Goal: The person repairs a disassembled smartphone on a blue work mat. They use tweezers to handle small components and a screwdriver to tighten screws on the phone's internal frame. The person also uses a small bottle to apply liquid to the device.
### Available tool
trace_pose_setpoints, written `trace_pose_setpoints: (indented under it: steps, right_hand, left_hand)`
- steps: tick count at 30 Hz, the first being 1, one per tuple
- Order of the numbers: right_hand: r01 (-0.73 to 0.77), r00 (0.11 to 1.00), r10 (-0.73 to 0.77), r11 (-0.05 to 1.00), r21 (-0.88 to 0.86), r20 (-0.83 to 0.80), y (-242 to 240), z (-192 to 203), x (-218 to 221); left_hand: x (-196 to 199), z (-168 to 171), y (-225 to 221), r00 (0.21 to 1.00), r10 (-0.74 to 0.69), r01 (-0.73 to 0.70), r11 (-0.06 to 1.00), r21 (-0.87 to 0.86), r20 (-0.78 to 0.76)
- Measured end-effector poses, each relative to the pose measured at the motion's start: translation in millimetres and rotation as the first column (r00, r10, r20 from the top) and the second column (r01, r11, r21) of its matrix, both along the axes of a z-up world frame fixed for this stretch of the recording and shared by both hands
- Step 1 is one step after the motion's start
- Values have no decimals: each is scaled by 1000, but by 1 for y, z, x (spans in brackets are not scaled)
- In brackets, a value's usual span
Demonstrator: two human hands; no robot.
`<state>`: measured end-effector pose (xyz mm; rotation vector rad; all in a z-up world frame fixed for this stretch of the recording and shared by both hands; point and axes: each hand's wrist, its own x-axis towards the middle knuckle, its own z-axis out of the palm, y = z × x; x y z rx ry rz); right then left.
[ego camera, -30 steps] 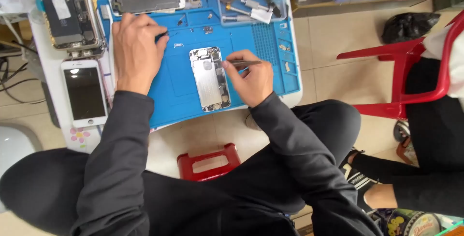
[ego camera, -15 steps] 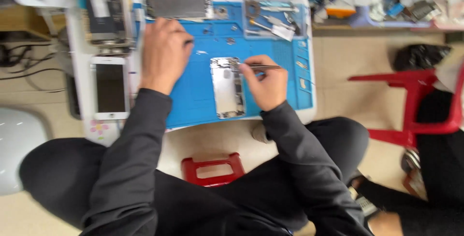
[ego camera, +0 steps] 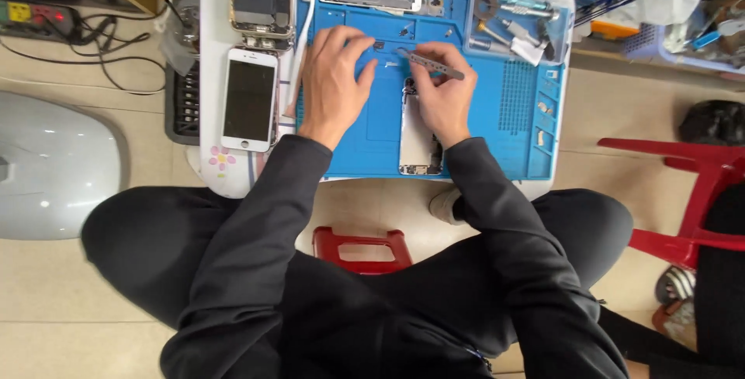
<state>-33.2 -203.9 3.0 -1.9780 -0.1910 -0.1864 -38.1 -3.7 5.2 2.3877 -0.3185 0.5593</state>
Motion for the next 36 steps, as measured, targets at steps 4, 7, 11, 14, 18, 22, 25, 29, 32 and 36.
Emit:
trace_pose_setpoints:
  steps: [4,7,11,14,18,22,25,29,32,36]
  right_hand:
    - [42,999,-42,999,5,34,10,3,4]
    - [35,996,-47,988,151,77,15,0,8]
    - [-18,996,4,988,153,89,16,-2,6]
    - [-16,997,7,991,131,71,11,-4,2]
    - [-3,997,4,1000,-16,73,18,-1,1]
    - [-54,995,61,994,-97,78,21,2,0]
    - [-71,990,85,990,-123,113,17,4,-2]
    - [-82,985,103,985,-152,137,21,3,-2]
    - [-74,985,97,985,-155,145,21,1,3]
    - [-68,988,91,982,-175,127,20,1,1]
  left_hand:
    - [-10,-8,2,1000,18,-17,996,85,-10]
    - [-12,-20,3,998,59,-57,988,143,-17]
    - [-12,-20,3,998,59,-62,973,221,21]
    - [-14,-16,0,997,57,-69,962,264,52]
    - [-14,-15,0,997,73,-80,950,303,35]
    - [-13,-15,3,997,78,-81,947,310,24]
    - [-13,-15,-2,997,72,-72,946,317,9]
    - [-16,-15,2,997,72,-78,940,332,30]
    - [-12,-14,1,997,75,-82,944,320,34]
    - [-14,-18,1,998,67,-68,949,309,15]
